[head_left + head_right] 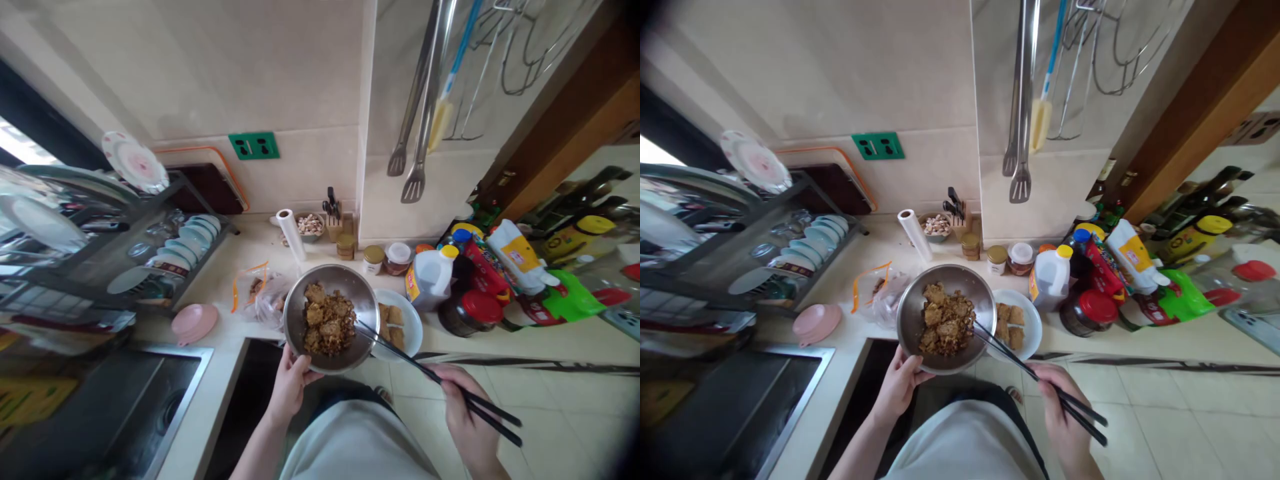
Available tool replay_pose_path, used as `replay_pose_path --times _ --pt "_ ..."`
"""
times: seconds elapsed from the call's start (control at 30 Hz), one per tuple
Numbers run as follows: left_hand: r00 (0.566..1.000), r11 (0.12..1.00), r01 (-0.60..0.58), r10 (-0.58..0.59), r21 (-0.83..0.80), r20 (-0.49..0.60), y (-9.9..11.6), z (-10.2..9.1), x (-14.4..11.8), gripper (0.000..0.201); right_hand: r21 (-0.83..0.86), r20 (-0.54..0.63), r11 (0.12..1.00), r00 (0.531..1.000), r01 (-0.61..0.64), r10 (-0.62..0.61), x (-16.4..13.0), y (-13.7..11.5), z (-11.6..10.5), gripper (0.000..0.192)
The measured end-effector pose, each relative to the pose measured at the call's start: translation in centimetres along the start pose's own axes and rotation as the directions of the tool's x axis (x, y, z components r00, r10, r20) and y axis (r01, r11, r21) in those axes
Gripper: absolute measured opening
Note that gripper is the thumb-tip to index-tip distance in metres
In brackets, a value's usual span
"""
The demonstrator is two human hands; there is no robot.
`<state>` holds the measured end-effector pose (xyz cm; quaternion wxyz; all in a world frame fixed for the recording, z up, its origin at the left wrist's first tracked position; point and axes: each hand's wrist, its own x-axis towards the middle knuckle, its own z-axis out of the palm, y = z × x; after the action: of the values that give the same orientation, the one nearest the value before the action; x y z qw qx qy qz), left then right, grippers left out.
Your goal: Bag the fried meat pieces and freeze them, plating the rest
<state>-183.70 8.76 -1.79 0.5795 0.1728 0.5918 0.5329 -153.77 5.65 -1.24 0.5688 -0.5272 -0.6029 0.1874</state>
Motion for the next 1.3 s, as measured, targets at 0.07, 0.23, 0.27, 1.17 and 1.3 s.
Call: replay_pose_path --times 0.07,0.23,0.27,1.17,1.3 --pt "1.0 1.0 0.002 -0.002 0.0 0.022 -0.1 0.3 0.0 0.044 0.03 0.037 0.999 0.999 -0.031 0.03 0.3 0.1 1.5 0.012" --pt "0.999 1.0 0.018 -0.017 -0.022 0.05 -0.4 0.8 -0.2 0.044 0.132 0.005 0.969 0.977 -0.211 0.212 0.4 0.7 3.4 0.016" --pt "0.999 0.999 0.022 -0.021 -0.028 0.05 -0.5 0.8 -0.2 0.045 0.133 0.01 0.968 0.977 -0.214 0.214 0.3 0.7 3.4 0.016" --pt "0.999 0.999 0.032 -0.032 0.005 -0.018 0.0 0.6 1.8 0.046 0.095 -0.064 0.987 0.989 -0.13 0.137 3.3 1.3 -0.9 0.016" --pt "0.999 1.0 0.011 -0.01 0.014 -0.039 0.0 -0.7 2.2 0.045 0.199 -0.258 0.931 0.901 -0.305 0.35 3.4 3.1 -2.8 0.027"
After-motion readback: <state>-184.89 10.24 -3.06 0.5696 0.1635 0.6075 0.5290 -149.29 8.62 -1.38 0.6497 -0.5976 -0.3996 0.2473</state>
